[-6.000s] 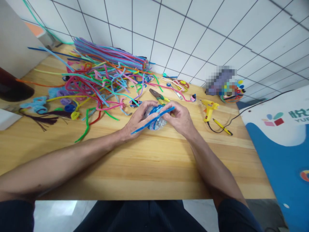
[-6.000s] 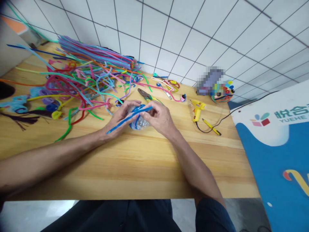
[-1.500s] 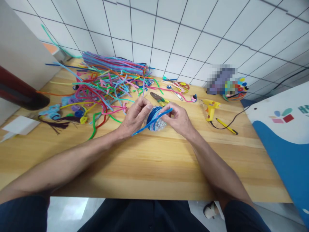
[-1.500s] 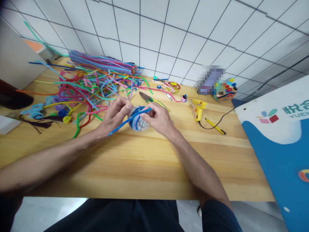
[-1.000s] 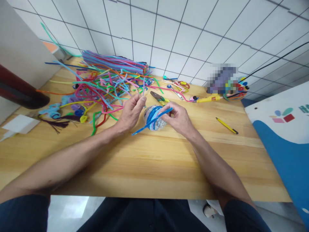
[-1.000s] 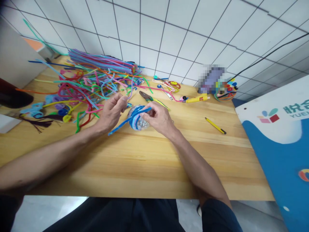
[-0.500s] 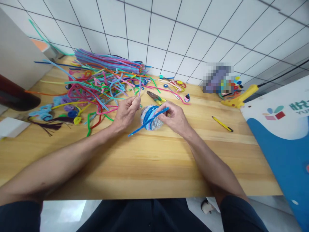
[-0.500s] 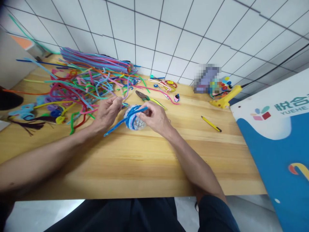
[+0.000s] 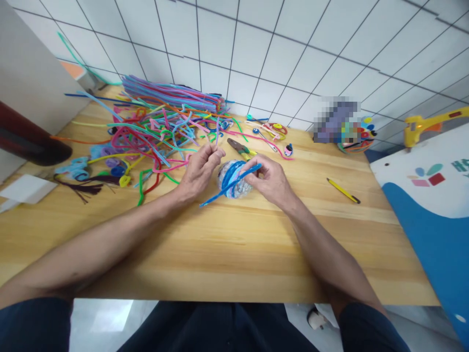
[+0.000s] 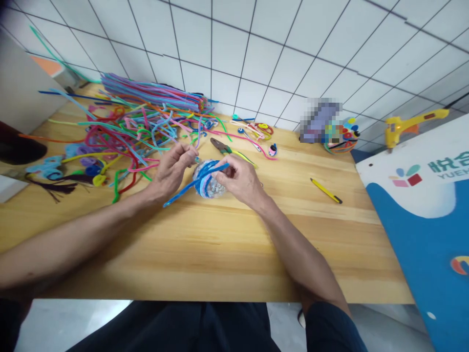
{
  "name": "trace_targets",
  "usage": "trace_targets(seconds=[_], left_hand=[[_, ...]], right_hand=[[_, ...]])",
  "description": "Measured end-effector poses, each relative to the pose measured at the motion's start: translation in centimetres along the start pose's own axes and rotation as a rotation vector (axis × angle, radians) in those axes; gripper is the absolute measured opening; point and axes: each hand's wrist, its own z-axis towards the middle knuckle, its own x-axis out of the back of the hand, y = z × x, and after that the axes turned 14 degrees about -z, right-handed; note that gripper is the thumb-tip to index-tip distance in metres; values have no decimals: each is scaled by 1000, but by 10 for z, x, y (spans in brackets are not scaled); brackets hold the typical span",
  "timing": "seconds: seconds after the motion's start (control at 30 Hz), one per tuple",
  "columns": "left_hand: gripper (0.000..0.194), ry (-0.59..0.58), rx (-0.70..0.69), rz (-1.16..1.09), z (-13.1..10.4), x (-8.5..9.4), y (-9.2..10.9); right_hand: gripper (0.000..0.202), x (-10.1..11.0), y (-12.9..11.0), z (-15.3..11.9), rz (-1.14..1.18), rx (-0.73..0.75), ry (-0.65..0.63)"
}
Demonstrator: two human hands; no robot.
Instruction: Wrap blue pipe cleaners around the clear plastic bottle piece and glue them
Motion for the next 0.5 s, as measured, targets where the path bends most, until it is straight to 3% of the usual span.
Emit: trace_targets(seconds=[0.17, 0.3, 0.37, 0.5], left_hand=[[55, -4, -17, 64, -1, 0, 7], [59, -31, -19, -112, -2, -6, 12], [62, -79, 56, -229, 1, -6, 18], [77, -319, 364, -483, 15, 3, 40]], right_hand=[[9, 0, -1, 0, 0, 4, 13], [6, 1, -1, 0, 0, 7, 11], [4, 1, 0, 0, -3, 6, 9], [7, 1, 3, 0, 4, 10, -8]])
